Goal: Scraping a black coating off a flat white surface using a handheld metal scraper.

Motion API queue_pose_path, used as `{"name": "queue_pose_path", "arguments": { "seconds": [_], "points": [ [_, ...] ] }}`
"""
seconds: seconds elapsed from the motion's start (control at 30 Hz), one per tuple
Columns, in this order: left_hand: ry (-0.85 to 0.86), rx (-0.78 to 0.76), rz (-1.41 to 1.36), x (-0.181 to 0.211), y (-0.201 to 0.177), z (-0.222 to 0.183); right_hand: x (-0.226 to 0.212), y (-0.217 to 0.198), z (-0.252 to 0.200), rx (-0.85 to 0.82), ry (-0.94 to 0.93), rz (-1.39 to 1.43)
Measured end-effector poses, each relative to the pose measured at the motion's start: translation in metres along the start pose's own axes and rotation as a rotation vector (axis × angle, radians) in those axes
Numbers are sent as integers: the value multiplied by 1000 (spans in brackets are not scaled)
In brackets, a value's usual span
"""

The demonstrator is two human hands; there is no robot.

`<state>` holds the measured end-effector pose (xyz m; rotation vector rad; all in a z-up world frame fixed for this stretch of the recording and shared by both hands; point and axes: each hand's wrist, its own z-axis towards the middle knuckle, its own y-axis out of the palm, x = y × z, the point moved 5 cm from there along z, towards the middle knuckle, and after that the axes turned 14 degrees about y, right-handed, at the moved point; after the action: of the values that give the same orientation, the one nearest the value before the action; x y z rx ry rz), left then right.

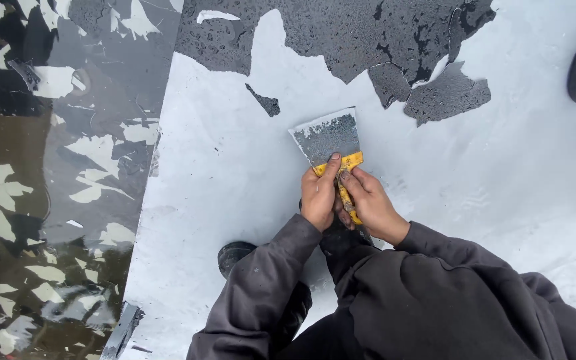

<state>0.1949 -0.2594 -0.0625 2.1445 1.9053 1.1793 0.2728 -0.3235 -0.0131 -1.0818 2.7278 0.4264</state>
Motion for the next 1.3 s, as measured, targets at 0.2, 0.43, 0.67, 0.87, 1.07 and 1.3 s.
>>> {"name": "queue_pose_path", "arguments": {
  "seconds": [0.2, 0.43, 0.67, 0.87, 1.07, 1.3],
  "points": [
    [66, 157, -37, 15, 25, 37, -37, -3, 26, 10, -7, 30],
    [104, 262, -158, 4, 30, 63, -61, -15, 39, 33, -2, -165],
    [204, 225, -285, 8, 43, 88, -96, -18, 36, 78, -57, -283],
    [159, 242, -198, 16, 47, 102, -116, -18, 33, 127, -15, -394],
    [185, 177, -171, 26, 37, 103, -122, -1, 22, 46, -90, -311],
    [194, -88, -75, 75, 24, 59, -98, 12, 16, 66, -157, -310]
  ]
}}
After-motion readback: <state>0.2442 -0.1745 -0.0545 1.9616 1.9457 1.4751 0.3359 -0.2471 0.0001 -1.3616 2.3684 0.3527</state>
